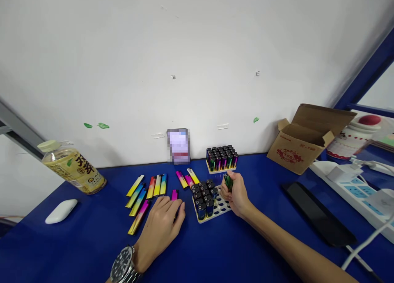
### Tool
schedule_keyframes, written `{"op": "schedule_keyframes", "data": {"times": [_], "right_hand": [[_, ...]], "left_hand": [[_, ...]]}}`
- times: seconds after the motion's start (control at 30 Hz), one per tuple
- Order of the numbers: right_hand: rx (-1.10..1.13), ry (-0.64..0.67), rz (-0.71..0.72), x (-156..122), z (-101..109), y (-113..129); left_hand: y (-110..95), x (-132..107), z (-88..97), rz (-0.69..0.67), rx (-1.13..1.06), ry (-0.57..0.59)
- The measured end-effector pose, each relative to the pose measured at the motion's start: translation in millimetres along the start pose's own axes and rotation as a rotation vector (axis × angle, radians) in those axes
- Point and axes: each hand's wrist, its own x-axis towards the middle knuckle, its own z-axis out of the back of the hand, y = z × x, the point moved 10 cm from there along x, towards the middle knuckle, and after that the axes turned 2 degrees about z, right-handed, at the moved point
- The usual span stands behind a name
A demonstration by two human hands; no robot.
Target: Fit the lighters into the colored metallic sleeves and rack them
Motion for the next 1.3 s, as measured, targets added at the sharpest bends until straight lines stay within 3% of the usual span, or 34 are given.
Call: {"op": "schedule_keyframes", "data": {"times": [0.3, 0.4, 0.53, 0.7, 0.77, 0.87, 1.0, 1.13, 1.3], "right_hand": [[-0.056, -0.009, 0.07, -1, 3, 4], [-0.16, 0.021, 0.159, -3, 1, 12], [-0.413, 0.055, 0.464, -12, -3, 44], [-0.863, 0.134, 1.025, -43, -20, 84], [-0.885, 0.207, 1.121, -51, -24, 88], [-0.849, 0.316, 1.078, -53, -28, 81], [-0.81, 0.338, 1.025, -54, -31, 69], [-0.792, 0.337, 1.019, -55, -30, 64], [-0.832, 0.476, 0.984, -59, -38, 60]], "left_hand": [[0, -1, -1.3, -0.012, -0.031, 0.003], [-1, -1, -0.5, -0.015, -0.03, -0.002], [-1, 0, 1.0, -0.014, -0.015, -0.008], [1, -1, 2.7, -0.002, 0.026, -0.025], [4, -1, 5.3, 0.022, 0.073, -0.056], [14, -2, 4.2, 0.117, 0.196, -0.05], [28, -5, -6.7, 0.255, 0.317, 0.072], [34, -7, -18.7, 0.324, 0.306, 0.226], [36, -9, -23.8, 0.364, 0.256, 0.306]]}}
